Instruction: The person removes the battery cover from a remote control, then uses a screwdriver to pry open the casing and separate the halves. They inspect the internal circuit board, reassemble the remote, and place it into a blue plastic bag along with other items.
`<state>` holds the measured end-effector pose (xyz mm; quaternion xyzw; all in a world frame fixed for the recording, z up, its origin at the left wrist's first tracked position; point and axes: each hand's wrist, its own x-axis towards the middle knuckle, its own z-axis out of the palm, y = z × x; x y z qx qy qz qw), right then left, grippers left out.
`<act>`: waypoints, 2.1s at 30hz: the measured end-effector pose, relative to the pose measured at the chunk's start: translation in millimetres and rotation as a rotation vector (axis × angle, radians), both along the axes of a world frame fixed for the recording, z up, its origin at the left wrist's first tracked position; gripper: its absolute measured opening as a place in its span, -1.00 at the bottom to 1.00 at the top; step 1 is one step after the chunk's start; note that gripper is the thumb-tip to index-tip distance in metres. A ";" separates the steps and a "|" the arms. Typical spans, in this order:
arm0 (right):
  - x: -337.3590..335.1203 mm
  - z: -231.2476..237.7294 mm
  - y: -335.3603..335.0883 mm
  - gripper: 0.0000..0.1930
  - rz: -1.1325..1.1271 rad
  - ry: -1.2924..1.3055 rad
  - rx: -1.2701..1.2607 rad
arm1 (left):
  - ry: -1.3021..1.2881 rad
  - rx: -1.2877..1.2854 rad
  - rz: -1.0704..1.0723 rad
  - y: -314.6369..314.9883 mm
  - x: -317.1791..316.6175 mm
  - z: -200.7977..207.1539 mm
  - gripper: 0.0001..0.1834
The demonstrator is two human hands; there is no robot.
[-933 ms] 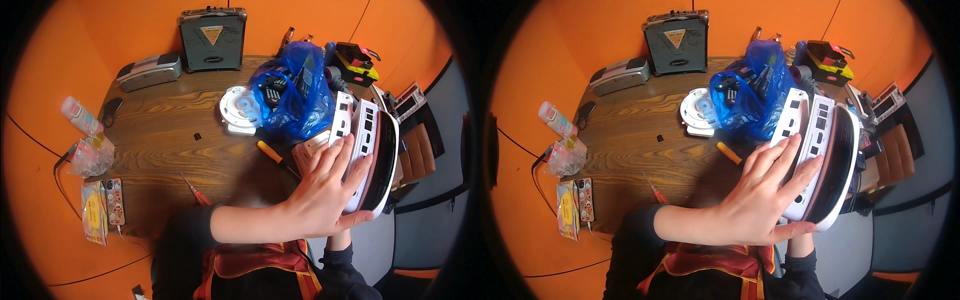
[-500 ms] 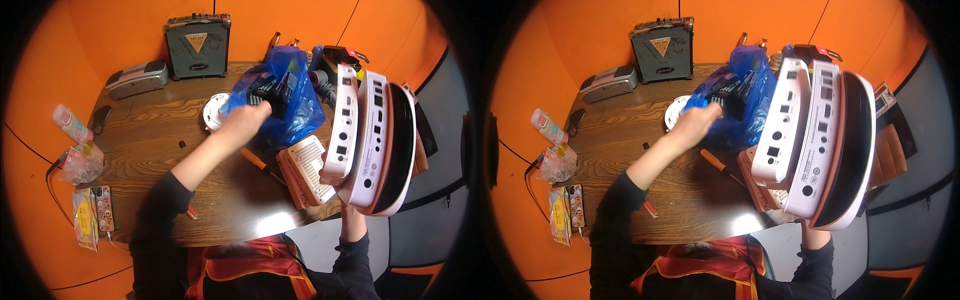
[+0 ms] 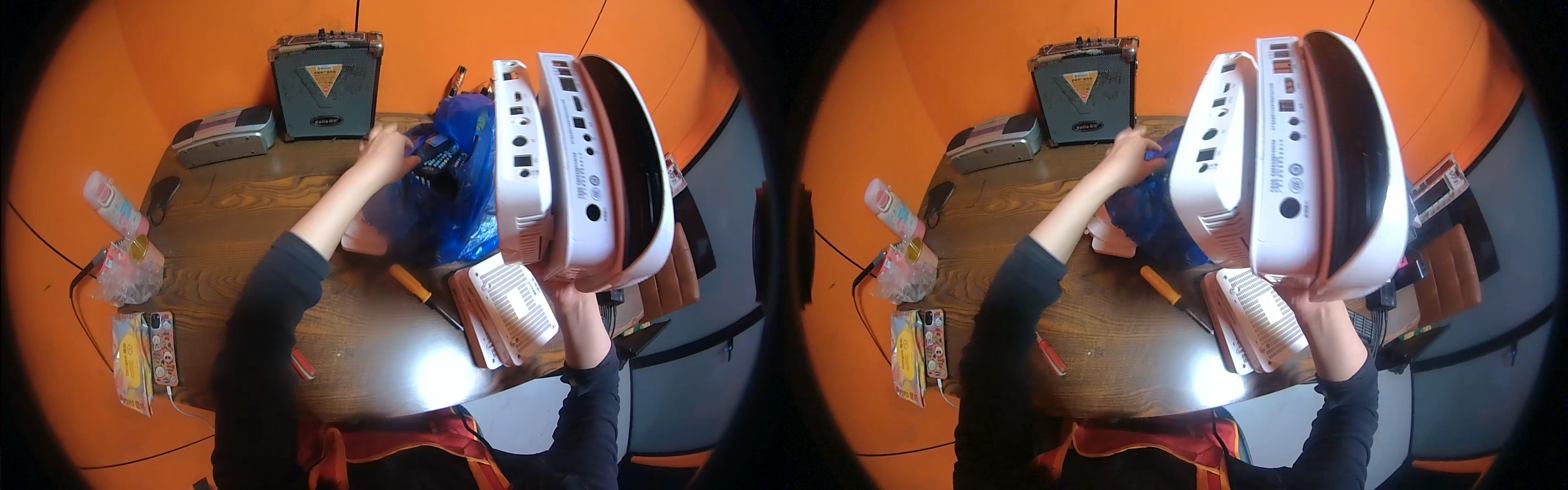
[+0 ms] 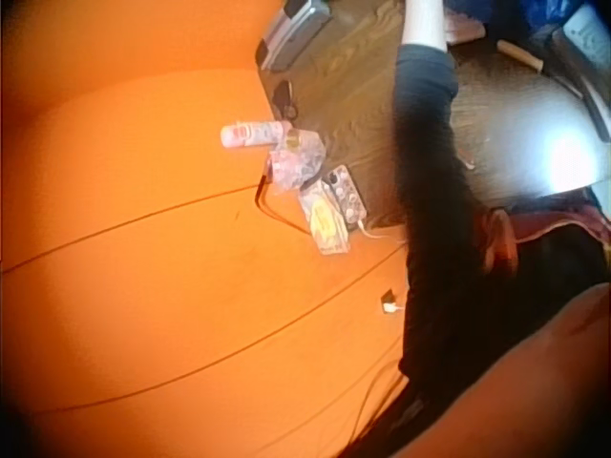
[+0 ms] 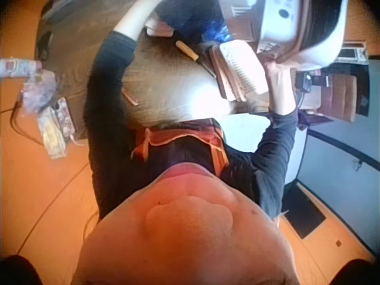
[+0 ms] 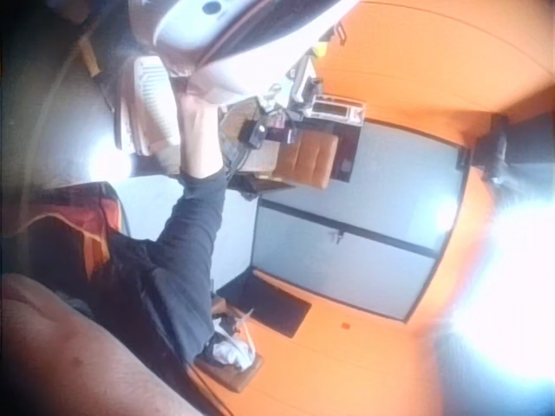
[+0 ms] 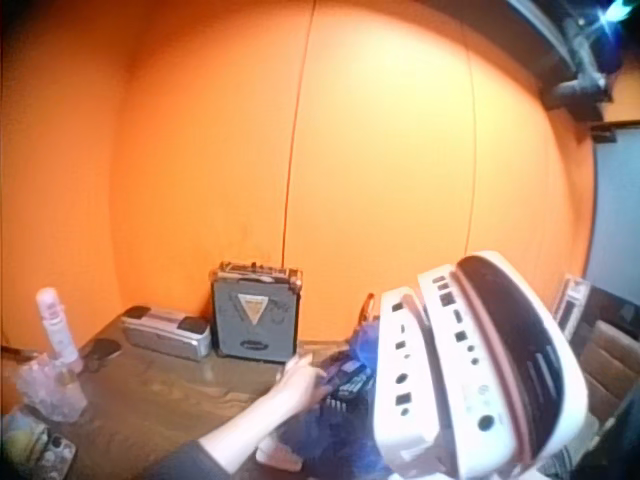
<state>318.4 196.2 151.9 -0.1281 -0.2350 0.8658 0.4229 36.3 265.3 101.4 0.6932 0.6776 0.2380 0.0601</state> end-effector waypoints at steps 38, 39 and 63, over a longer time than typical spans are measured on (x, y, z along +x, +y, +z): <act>16.5 -63.4 7.0 -0.24 0.139 -0.551 -0.006 | 0.126 0.639 0.208 -13.5 -52.1 -28.1 -0.85; 15.7 -63.5 5.9 -0.25 0.157 -0.522 -0.008 | 0.072 0.723 0.072 1.2 -47.4 -25.9 -0.81; 21.7 -36.9 6.6 -0.31 -0.094 -0.260 -0.234 | -0.376 -0.524 -0.355 -5.0 -33.7 18.7 -0.29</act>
